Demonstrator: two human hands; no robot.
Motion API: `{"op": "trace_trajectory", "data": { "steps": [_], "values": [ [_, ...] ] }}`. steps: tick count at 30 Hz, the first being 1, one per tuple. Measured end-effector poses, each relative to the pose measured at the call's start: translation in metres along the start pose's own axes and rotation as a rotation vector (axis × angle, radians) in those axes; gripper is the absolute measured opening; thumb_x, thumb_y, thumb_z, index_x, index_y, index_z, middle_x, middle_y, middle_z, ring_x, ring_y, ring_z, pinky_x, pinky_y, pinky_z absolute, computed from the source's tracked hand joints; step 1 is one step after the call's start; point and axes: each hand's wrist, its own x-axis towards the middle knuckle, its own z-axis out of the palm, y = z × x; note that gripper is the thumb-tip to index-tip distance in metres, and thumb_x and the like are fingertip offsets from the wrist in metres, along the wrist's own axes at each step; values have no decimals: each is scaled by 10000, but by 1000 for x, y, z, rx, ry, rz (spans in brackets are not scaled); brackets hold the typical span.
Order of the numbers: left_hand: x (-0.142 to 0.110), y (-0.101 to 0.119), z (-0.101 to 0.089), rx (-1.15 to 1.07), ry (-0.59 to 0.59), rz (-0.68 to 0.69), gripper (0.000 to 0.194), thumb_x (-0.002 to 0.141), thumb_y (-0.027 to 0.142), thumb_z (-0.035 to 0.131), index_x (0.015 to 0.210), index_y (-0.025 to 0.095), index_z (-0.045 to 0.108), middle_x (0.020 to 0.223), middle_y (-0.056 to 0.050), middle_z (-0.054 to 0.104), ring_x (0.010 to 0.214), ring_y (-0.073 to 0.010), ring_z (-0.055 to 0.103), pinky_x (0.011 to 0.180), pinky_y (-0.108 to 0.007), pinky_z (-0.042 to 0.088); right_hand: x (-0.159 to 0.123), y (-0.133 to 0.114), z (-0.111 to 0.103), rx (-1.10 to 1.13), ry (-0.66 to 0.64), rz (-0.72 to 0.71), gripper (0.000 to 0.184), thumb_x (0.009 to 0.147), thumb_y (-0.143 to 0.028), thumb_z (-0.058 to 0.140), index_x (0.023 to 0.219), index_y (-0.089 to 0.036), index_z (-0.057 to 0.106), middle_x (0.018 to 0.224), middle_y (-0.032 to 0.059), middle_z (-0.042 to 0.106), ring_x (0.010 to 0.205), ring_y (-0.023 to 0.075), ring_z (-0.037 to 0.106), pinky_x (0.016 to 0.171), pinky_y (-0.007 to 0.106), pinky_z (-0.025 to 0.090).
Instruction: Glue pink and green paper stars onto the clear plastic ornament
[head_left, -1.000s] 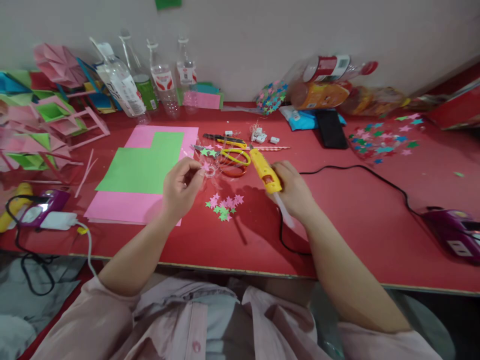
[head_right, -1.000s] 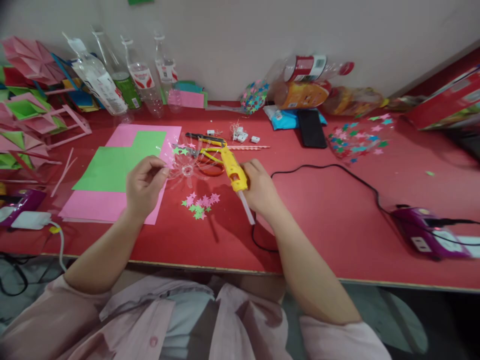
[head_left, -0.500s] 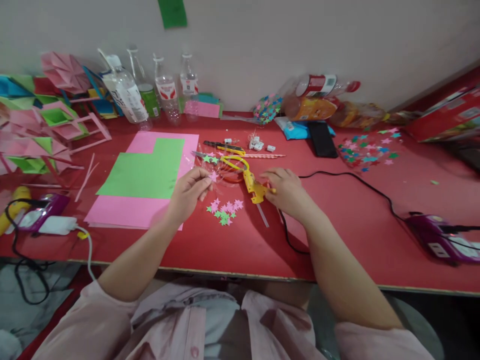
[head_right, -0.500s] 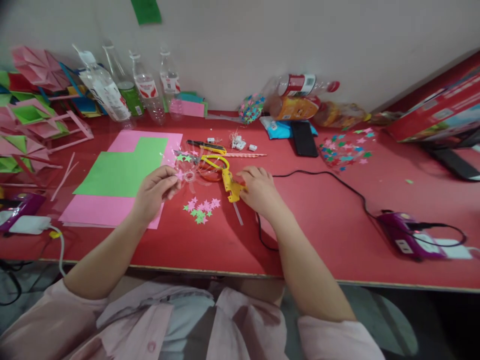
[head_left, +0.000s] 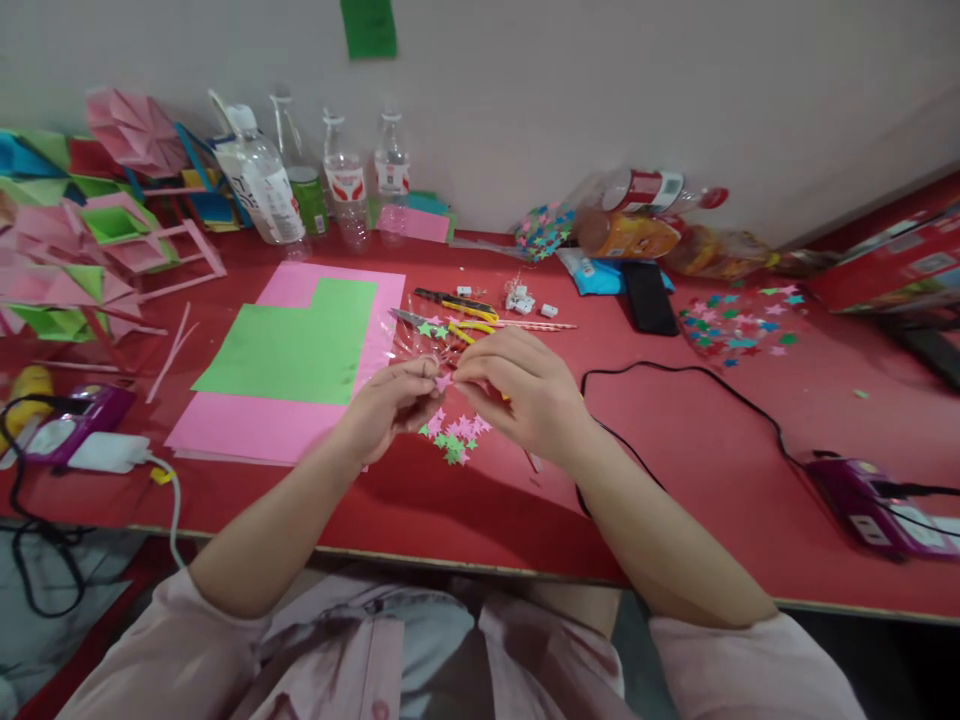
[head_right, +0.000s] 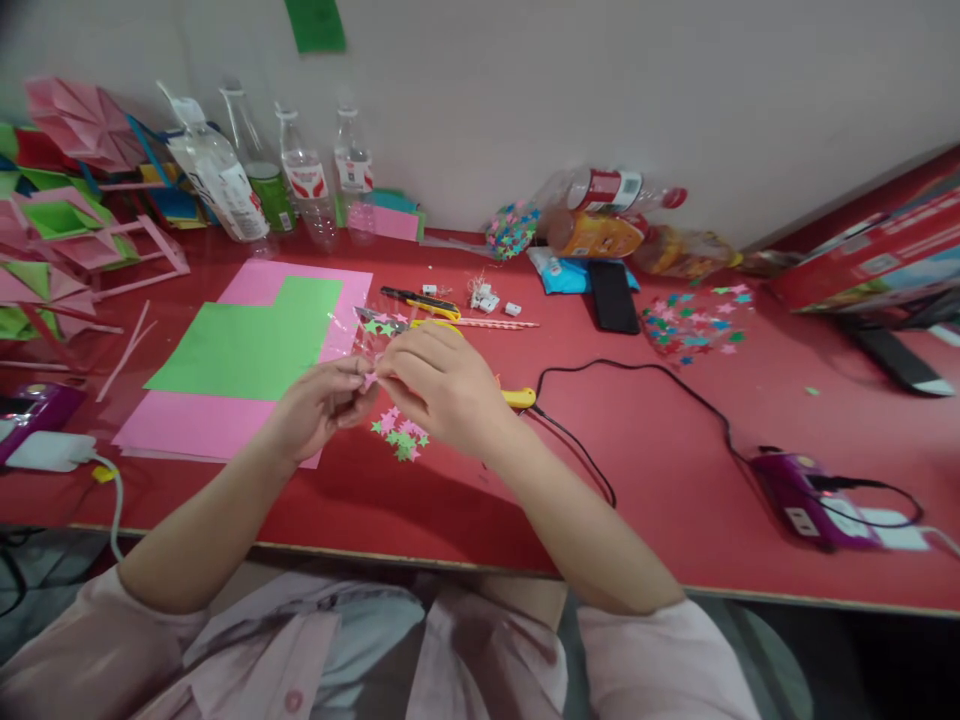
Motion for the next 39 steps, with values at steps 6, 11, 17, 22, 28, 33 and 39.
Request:
{"op": "trace_trajectory", "data": {
  "steps": [6,11,17,22,28,33,39],
  "values": [
    [0,3,1,-85,-1,-54,72,699,217,512,652,175,479,537,44,420,405,-42,290,407,-218,169,-1,5,2,36,-52,-46,88,878,-149,540,914,-192,607,894,59,670,844,159,602,780,330,507],
    [-1,6,1,-68,2,-99,109,720,251,540,659,177,487,537,43,450,392,-37,296,393,-212,168,-2,5,7,64,-24,-19,99,868,-136,529,880,-204,600,868,47,672,811,159,602,745,328,506],
    [0,14,-8,235,250,135,144,816,294,553,883,186,619,536,52,507,409,-42,353,386,-199,239,2,11,1,45,80,81,114,847,-110,537,810,-213,572,738,13,634,717,139,572,683,286,475],
    [9,9,-13,392,335,77,231,823,250,559,1029,181,637,428,78,492,359,-46,342,368,-198,235,-1,21,8,82,13,175,114,886,-160,510,828,-204,598,694,-3,628,616,107,543,615,244,443],
    [14,11,-10,299,265,-118,318,824,303,551,1090,154,639,404,67,533,255,-26,300,308,-187,165,-6,25,20,102,-34,208,139,902,-181,491,848,-195,619,693,7,654,615,112,562,618,239,444],
    [14,10,-9,180,177,-150,374,815,295,548,1159,152,586,452,52,587,239,-35,351,280,-170,175,-8,29,23,96,-46,198,119,900,-177,507,872,-196,620,739,16,678,668,118,594,656,239,464],
    [18,1,-11,106,177,-122,222,782,270,597,980,172,575,559,38,636,304,-54,474,293,-162,331,-10,30,24,113,-62,165,108,883,-144,517,838,-191,603,697,1,655,629,101,550,609,220,440]
  ]
}}
